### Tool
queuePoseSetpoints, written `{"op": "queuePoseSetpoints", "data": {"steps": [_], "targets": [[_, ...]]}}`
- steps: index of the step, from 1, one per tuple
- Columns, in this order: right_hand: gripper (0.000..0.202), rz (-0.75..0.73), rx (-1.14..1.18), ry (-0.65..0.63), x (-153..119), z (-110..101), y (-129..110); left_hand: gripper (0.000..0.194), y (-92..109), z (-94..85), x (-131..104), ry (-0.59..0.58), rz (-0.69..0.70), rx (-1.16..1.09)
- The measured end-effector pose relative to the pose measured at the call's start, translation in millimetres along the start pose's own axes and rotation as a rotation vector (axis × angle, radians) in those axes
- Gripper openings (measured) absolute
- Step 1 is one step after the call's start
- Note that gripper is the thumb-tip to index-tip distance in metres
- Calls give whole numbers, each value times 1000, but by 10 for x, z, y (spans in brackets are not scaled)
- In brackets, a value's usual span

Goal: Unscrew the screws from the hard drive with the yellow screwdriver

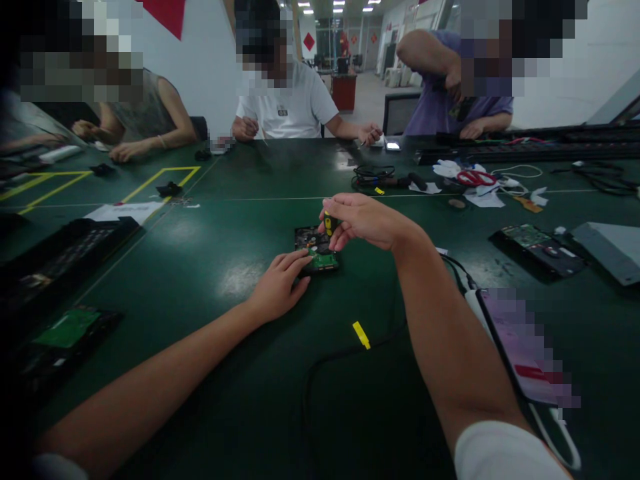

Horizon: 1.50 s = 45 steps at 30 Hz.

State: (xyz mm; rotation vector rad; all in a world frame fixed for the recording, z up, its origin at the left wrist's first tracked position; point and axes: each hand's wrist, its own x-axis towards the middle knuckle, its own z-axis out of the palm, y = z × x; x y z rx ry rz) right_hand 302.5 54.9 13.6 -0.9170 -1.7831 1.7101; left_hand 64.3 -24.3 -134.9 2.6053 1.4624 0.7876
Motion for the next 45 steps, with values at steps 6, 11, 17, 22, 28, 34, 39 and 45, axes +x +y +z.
{"op": "queuePoseSetpoints", "data": {"steps": [6, 11, 17, 22, 28, 34, 39, 45], "targets": [[23, -76, -144, 59, 50, 3, 30, 45, 3, 0, 6, -3, -3, 3], [20, -180, -428, 176, 35, -38, -12, 46, -3, 5, 4, -2, 4, 19], [13, -146, -412, 254, 38, -30, -13, 46, -7, 10, -2, -9, -3, 17], [18, -112, -308, 208, 57, -11, -3, 46, -11, 11, -4, -1, -1, 12], [31, -119, -256, 62, 20, -36, -9, 46, -11, 13, -2, 1, 1, 11], [27, -118, -173, -24, 6, -39, 17, 45, -7, 11, 2, 1, 2, 10], [21, -187, -329, 42, -16, -14, -31, 45, -9, 8, -1, -2, 3, 11], [11, -205, -463, 193, -11, -27, -55, 44, -3, 4, -2, -2, 7, 25]]}}
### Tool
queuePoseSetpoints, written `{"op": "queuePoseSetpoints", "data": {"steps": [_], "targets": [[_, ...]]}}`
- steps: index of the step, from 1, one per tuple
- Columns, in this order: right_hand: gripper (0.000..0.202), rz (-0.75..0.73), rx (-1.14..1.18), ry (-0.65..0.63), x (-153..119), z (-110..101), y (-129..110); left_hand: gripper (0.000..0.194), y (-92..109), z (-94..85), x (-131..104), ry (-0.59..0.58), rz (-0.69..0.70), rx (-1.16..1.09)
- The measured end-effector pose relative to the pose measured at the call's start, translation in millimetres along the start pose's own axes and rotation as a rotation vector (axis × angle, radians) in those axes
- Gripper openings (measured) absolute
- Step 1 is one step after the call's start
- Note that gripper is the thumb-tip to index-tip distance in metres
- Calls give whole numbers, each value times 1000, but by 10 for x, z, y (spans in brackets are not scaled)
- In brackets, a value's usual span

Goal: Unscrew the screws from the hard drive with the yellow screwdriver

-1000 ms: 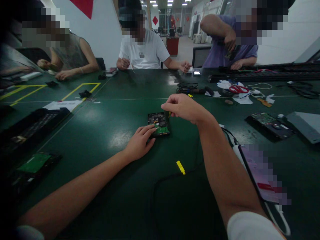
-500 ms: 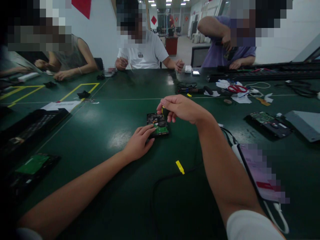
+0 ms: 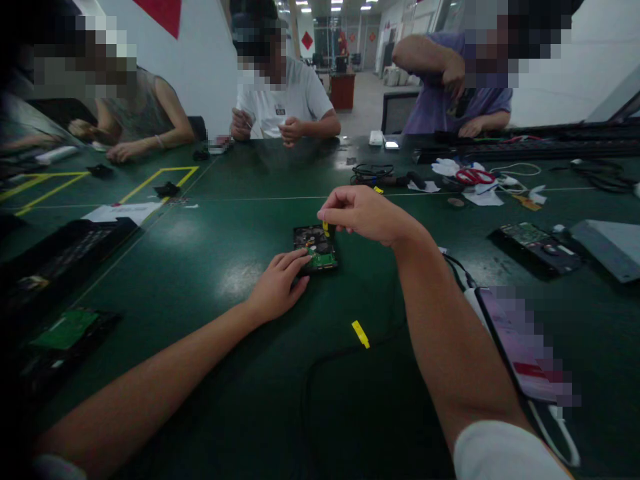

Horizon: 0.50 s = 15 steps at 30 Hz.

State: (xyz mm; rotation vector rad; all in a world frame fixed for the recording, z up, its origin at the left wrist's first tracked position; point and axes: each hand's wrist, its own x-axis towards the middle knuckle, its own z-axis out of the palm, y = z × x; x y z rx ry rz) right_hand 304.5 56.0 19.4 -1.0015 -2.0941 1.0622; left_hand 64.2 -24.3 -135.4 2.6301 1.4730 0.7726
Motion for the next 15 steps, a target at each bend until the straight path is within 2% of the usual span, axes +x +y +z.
{"op": "queuePoseSetpoints", "data": {"steps": [3, 6, 11, 15], "targets": [[9, 50, 16, 33, 11, 11, 9, 44, 5, 2, 2, -1, 3, 13], [3, 71, 76, -16, 10, 23, -8, 44, 5, 6, 3, 0, 4, 14], [19, 81, 146, -120, 1, 19, -13, 45, -4, 13, 5, 0, 2, 6], [23, 35, 207, -165, 12, 16, 38, 45, -2, 10, 6, 3, -2, -3]]}}
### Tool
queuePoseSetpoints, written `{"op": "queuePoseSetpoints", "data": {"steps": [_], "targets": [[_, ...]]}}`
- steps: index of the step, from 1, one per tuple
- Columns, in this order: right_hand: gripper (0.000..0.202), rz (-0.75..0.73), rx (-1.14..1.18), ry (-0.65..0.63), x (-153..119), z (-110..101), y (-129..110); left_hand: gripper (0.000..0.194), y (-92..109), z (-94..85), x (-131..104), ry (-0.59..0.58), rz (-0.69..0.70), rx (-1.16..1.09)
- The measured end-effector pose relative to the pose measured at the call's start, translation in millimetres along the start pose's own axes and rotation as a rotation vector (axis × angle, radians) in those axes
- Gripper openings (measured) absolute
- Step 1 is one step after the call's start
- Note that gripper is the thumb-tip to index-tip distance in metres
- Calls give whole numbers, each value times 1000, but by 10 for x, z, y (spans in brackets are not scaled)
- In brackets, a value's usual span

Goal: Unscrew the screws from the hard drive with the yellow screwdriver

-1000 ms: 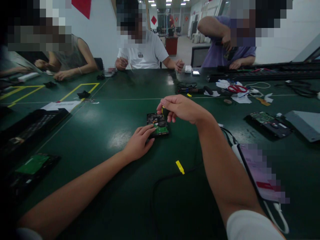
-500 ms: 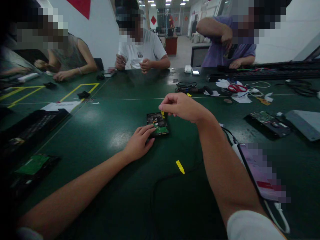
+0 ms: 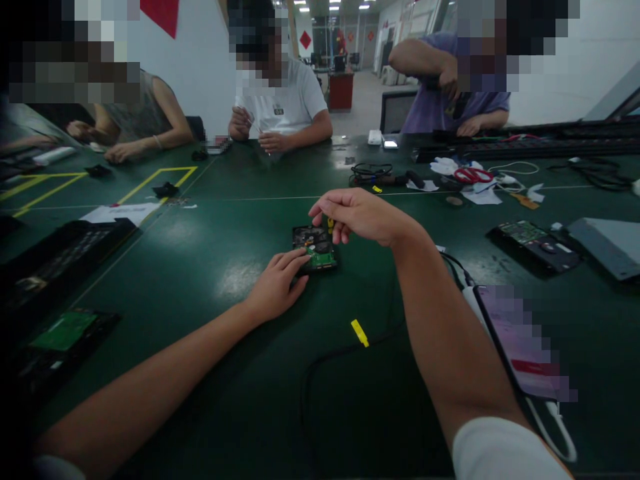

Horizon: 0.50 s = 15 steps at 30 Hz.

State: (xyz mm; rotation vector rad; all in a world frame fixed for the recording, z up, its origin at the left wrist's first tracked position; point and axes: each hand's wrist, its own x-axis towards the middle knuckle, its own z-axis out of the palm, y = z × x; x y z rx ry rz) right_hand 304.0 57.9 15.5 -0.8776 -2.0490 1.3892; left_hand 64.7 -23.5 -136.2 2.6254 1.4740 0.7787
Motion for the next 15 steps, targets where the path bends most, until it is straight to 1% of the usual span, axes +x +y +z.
{"op": "queuePoseSetpoints", "data": {"steps": [5, 8, 12, 15], "targets": [[21, -21, 81, 21, 29, 8, 55, 44, 7, -3, -2, 0, 5, 4], [18, -25, 32, 52, 25, 12, 44, 45, 3, 0, 0, -1, 1, 1], [14, -19, -149, 186, 18, 16, 6, 45, -1, 3, 3, -3, -7, -5], [16, 10, -191, 268, 29, 26, -2, 44, 0, 5, 2, -4, -5, 1]]}}
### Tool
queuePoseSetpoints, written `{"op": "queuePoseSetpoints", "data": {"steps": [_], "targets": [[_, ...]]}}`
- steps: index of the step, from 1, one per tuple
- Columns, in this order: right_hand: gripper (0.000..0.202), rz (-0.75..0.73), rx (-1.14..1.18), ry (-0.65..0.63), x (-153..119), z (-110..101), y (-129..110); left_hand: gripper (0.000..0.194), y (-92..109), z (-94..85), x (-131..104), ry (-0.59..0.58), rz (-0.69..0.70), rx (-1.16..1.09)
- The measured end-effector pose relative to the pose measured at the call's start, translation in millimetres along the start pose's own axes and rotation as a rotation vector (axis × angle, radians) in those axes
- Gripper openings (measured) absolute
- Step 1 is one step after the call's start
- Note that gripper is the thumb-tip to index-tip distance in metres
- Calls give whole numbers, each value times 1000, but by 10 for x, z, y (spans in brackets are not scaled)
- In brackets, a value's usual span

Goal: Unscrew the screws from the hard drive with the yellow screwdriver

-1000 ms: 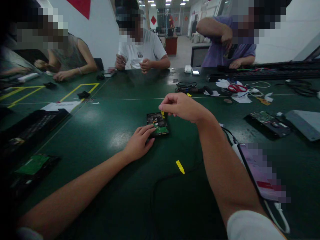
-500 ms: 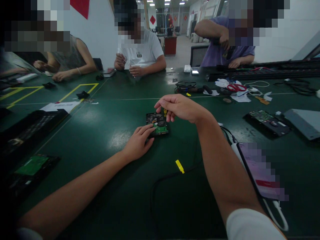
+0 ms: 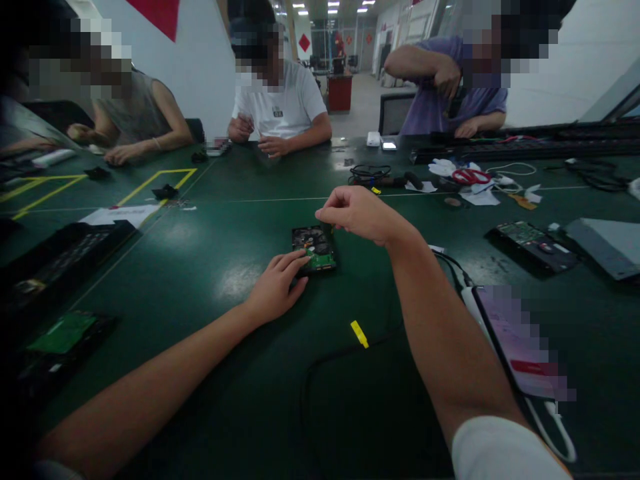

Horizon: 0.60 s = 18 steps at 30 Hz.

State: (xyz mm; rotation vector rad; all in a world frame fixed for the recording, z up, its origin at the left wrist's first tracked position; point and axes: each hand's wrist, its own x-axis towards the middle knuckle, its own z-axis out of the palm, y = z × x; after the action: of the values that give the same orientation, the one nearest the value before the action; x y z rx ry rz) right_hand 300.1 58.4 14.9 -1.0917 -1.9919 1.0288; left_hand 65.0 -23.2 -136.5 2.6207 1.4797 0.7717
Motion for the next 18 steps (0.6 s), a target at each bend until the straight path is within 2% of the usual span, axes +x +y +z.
{"op": "queuePoseSetpoints", "data": {"steps": [2, 5, 10, 18], "targets": [[11, 3, 16, 1, 1, 8, -2, 44, 0, 4, -1, -1, 4, 4], [2, -37, 56, -67, -15, 8, -11, 44, -4, 9, -3, 3, 5, 5], [20, -89, 31, -172, -43, -13, -24, 44, -10, 9, -9, 1, 10, 7], [17, -19, 215, -260, -43, -14, -18, 44, 0, 0, -2, 6, 14, 0]]}}
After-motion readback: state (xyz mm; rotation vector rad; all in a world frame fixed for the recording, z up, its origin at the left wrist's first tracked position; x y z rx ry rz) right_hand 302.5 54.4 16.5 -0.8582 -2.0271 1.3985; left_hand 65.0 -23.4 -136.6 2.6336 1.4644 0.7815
